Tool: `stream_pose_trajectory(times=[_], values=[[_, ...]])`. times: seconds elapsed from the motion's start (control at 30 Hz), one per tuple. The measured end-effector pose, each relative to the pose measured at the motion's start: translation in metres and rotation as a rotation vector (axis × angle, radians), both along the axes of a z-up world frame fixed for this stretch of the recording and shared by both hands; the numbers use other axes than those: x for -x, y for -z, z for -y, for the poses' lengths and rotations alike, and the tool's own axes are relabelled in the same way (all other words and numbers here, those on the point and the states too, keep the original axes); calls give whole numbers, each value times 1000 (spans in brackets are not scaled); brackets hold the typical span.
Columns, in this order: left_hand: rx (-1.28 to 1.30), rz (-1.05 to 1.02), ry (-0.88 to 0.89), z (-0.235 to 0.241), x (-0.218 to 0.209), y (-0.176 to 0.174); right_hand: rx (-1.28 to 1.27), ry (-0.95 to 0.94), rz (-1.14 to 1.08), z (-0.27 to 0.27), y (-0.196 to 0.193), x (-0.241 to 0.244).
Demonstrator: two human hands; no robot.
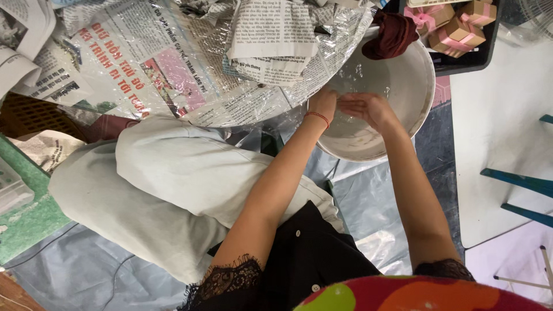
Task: The person ties a light blue ribbon around a small cardboard box, then folds a newspaper sheet and places it into a white plastic basket. The person then washes a small glass in a white bucket of water and dries it with a cloth.
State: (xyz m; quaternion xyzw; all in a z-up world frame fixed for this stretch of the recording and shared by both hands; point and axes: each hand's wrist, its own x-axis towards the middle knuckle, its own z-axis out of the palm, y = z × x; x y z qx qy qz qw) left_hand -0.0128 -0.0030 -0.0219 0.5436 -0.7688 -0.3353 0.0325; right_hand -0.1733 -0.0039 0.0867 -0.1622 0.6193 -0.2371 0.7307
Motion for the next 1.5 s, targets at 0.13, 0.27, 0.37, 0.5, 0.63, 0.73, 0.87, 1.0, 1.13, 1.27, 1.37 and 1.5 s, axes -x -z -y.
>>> stream_pose_trajectory(times=[0.13, 0.27, 0.37, 0.5, 0.63, 0.73, 0.87, 1.0, 1.13, 1.27, 1.37, 1.5], values=[[-129, -255, -67, 14, -11, -39, 290, -10, -188, -11, -66, -19], [-274, -438, 31, 25, -21, -66, 622, -182, -558, -21, -108, -51], [-272, -553, -6, 25, -19, -68, 918, -503, -812, -31, -122, -65], [8, -470, -39, 17, -10, -45, 1085, -421, -758, -31, -95, -51], [12, -5, 25, 5, 2, -15, 709, -314, -868, -8, -7, -12], [-28, 199, 125, -2, 10, 1, 474, -375, -814, 4, 62, 9], [30, 215, 91, -4, 13, 12, -96, -26, -288, 14, 94, 13], [50, 217, 68, -3, 16, 16, -168, 6, 33, 21, 56, 14], [-62, 58, 32, -1, 8, 2, 43, -134, 53, 4, -18, 3], [-54, -297, 22, 7, -4, -33, 272, -364, -413, -19, -56, -34], [-203, -311, 100, 13, -16, -52, 729, -660, -851, -40, -62, -51], [-270, -464, 154, 20, -15, -61, 893, -950, -1009, -41, -65, -34]])
